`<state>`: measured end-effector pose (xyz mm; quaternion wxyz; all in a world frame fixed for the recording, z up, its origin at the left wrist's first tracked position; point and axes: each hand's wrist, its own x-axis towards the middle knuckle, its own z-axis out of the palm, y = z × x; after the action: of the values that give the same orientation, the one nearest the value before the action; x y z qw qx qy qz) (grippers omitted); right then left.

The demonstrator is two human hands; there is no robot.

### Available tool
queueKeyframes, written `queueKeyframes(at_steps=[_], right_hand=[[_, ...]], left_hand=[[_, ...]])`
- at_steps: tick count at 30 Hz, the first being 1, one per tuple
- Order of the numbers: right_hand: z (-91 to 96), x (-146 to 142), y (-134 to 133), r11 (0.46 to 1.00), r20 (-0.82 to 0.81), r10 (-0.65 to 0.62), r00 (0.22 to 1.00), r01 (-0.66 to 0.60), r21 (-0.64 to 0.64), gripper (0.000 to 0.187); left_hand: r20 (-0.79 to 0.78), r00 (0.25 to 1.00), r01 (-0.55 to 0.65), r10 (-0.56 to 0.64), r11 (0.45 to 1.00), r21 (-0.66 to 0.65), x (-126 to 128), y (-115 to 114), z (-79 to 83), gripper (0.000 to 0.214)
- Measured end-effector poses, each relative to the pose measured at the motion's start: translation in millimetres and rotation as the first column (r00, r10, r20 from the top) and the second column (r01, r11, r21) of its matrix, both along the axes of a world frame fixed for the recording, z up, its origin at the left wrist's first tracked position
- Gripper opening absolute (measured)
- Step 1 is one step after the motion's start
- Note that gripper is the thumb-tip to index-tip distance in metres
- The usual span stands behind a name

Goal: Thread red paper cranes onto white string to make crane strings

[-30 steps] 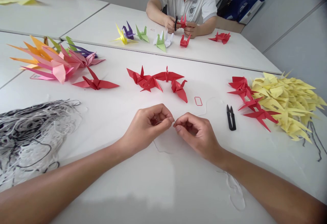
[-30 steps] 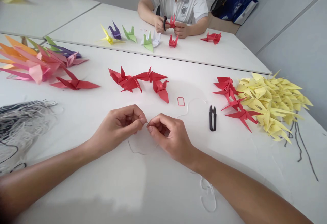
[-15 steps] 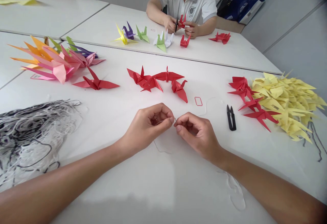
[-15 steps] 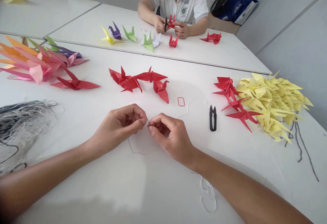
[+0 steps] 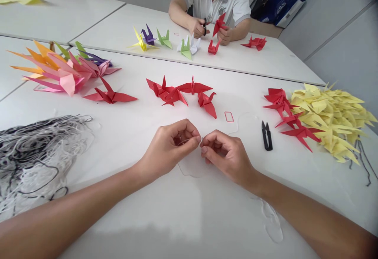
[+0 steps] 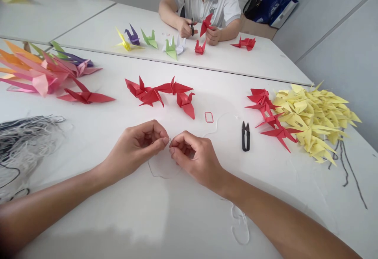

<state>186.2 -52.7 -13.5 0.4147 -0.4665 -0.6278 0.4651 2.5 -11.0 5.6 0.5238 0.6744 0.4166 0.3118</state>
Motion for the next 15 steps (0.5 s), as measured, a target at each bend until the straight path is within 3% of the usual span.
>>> queueKeyframes(at_steps=[15], right_hand=[[0.0, -0.4, 0.3, 1.0, -0.001, 0.003, 1.0, -0.003, -0.003, 0.007]], left_hand=[[-0.039, 0.999, 0.004, -0.003, 0.999, 0.039, 0.0, -0.9, -0.2, 0.011]])
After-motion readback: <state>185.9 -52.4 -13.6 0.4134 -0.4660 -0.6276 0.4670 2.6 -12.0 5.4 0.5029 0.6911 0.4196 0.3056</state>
